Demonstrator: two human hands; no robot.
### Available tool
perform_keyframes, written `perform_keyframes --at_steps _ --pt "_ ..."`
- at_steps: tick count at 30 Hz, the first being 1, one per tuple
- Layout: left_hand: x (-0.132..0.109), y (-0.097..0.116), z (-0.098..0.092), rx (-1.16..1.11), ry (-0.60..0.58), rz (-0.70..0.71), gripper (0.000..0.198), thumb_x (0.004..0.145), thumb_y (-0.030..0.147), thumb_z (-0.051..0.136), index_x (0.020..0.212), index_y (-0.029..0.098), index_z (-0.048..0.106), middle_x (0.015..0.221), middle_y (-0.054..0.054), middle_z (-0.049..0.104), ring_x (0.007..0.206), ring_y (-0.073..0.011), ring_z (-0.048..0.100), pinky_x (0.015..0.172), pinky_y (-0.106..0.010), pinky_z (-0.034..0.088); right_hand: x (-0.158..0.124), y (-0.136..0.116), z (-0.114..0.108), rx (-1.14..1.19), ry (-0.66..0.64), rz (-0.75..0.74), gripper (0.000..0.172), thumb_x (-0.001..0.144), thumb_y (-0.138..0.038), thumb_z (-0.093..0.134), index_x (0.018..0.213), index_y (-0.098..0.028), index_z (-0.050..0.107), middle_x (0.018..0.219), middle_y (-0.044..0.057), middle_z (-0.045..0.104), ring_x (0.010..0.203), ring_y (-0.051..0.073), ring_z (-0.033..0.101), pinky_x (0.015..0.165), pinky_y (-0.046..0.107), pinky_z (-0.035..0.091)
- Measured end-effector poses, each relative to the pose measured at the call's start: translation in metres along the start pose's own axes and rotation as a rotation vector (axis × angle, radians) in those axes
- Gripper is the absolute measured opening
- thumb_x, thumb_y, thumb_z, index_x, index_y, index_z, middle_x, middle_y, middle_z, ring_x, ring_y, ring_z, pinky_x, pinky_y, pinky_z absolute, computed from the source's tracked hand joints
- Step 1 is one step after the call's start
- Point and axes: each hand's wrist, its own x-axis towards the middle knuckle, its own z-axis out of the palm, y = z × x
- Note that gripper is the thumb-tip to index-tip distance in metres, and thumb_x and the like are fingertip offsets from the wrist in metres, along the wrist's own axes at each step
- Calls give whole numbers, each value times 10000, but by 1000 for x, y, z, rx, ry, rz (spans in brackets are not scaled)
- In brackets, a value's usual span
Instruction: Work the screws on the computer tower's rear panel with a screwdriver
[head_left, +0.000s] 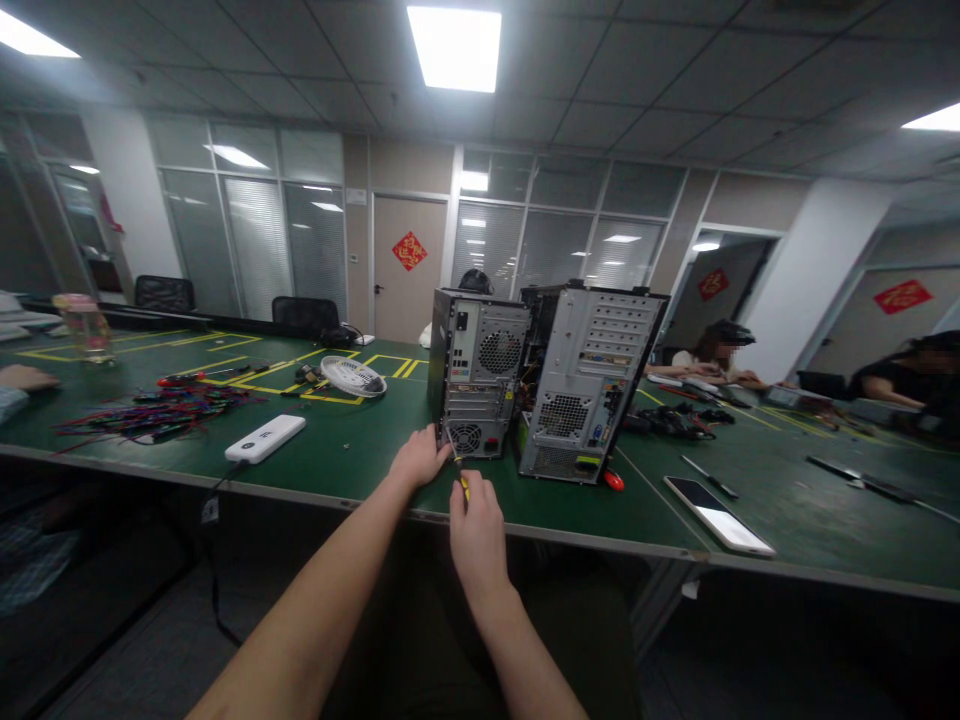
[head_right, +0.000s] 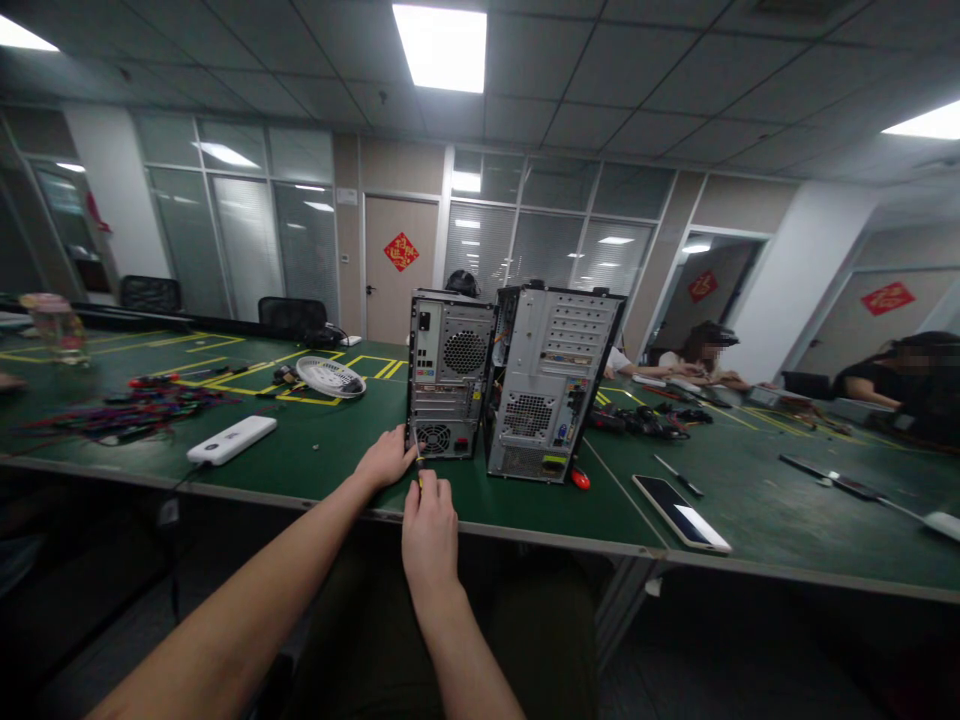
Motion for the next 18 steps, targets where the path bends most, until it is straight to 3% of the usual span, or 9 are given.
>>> perform_keyframes --at_steps 18 --pt "-1 0 -2 -6 -2 10 512 1050 552 397 1308 132 533 1299 -192 691 1214 -335 639 977 -407 486 1 -3 -2 80 -10 21 247 1084 -291 383 1120 -202 610 984 93 702 891 240 698 750 310 500"
